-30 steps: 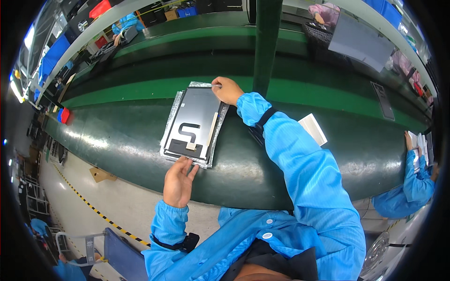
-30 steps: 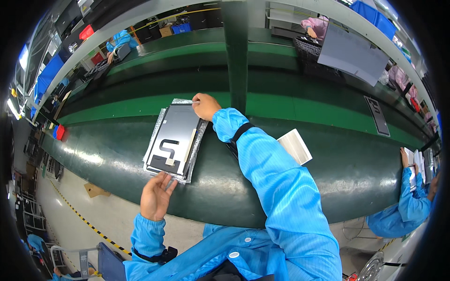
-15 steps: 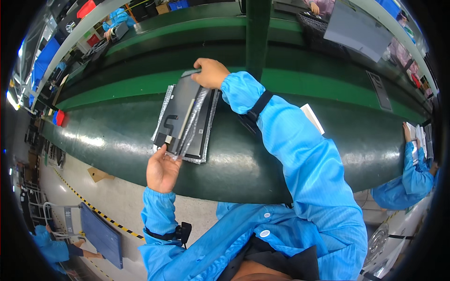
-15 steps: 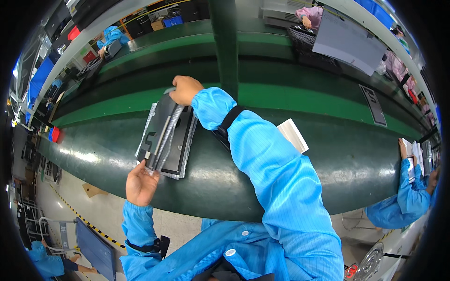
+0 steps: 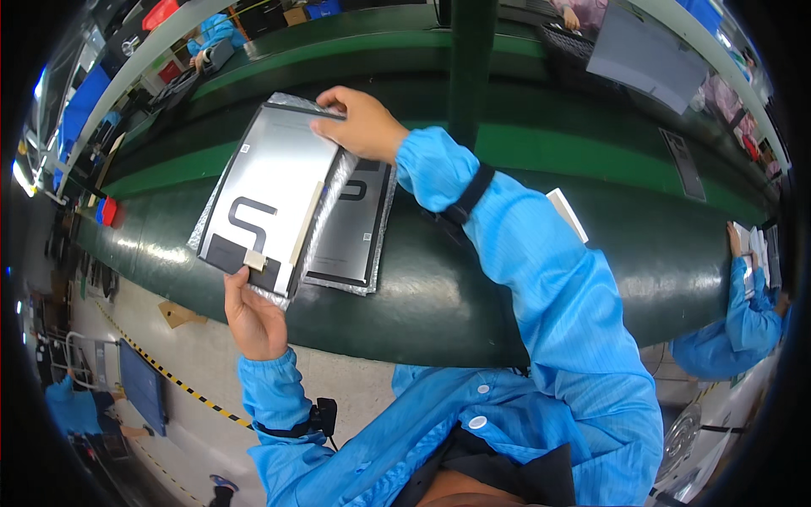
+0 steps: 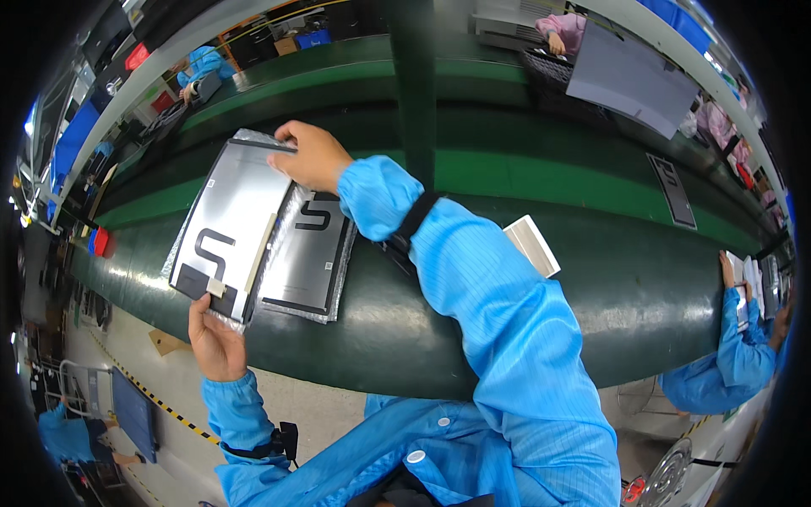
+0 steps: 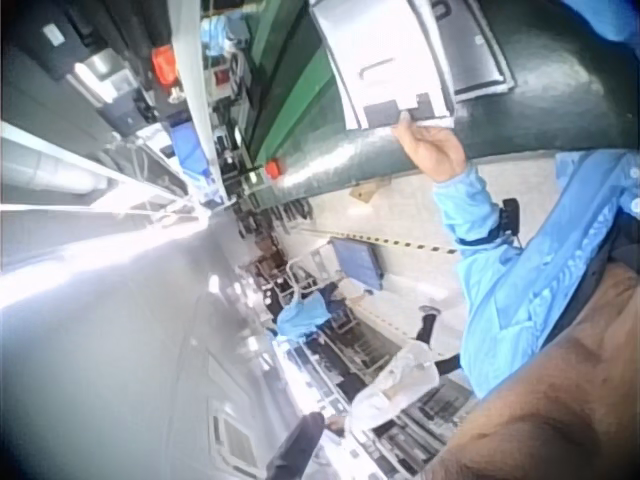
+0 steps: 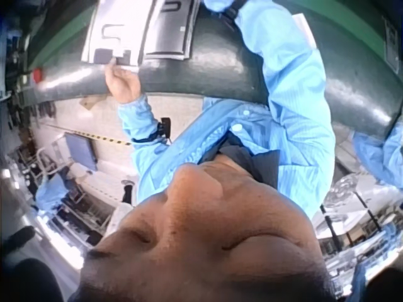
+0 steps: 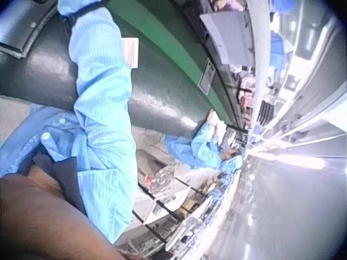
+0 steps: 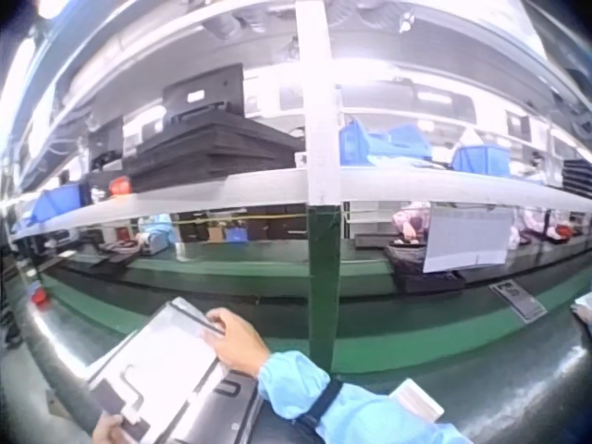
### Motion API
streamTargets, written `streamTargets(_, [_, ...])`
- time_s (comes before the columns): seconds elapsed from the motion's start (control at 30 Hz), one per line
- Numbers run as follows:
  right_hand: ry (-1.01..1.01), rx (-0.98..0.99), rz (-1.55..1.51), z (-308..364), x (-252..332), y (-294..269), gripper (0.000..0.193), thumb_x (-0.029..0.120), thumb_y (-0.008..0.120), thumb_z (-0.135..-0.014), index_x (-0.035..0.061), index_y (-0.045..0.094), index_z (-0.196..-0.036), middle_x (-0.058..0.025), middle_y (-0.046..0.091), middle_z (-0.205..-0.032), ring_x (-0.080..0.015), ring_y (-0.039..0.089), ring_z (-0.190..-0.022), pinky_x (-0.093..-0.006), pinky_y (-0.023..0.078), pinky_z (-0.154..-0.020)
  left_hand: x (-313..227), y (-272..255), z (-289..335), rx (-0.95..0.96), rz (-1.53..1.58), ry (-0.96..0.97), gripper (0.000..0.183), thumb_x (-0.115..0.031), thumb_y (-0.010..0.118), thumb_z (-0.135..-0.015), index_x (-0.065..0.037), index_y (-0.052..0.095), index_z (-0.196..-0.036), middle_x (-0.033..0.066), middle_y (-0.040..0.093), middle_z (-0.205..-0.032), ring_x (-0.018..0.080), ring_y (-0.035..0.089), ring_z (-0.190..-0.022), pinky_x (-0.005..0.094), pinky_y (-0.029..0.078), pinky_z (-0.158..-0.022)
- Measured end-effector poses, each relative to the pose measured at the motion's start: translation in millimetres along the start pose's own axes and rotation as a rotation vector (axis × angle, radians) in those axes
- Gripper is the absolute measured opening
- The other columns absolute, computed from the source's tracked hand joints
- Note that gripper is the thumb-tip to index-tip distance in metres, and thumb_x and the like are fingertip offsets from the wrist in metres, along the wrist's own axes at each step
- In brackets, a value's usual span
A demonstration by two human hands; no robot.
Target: Peeling and checking protective film liners from electronic display panels in a manufacturing environment.
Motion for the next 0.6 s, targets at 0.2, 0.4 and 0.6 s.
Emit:
streamTargets(0.2, [0.148, 0.328, 0.068, 72.1, 7.8, -17.6, 0.060, 0.040, 0.074, -0.083, -0.0049, 0.057, -0.120, -0.0095, 0.065, -0.089, -0.0194, 0.062, -0.083, -0.0325, 0.050, -0.075, -30.3, -24.0, 14.1, -0.087, -0.054, -0.074, 0.038, -0.015, 0.054, -0.087, 0.006, 0.057, -0.118, 0.0160, 0.068, -0.107, 0.0271, 0.069, -0.093, 0.0368, 0.057, -0.086])
streamTargets(0.4, [0.193, 0.550, -0.095, 108.7, 15.4, -35.1, 0.078, 0.055, 0.062, -0.091, -0.0030, 0.043, -0.140, -0.0172, 0.053, -0.128, -0.0249, 0.050, -0.121, -0.0367, 0.041, -0.103, -11.1, -51.4, 8.8, 0.149, -0.129, -0.577, 0.058, -0.004, 0.054, -0.073, 0.006, 0.050, -0.130, 0.0190, 0.064, -0.113, 0.0263, 0.067, -0.096, 0.0345, 0.055, -0.088])
streamTargets(0.6, [0.674, 1.014, -0.635, 180.5, 4.0, 13.9, 0.078, 0.038, 0.069, -0.092, -0.0027, 0.033, -0.147, -0.0203, 0.049, -0.137, -0.0230, 0.048, -0.127, -0.0316, 0.044, -0.101, 20.2, -17.4, -10.2, 0.397, -0.236, -0.845, 0.065, -0.001, 0.054, -0.071, 0.009, 0.046, -0.135, 0.0221, 0.064, -0.114, 0.0250, 0.070, -0.094, 0.0321, 0.058, -0.085])
Point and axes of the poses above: each hand's wrist, its own z-axis away from the middle knuckle, its own y-axis out of the palm, x = y × z, the point moved 3 cm from there along -z, towards the middle knuckle
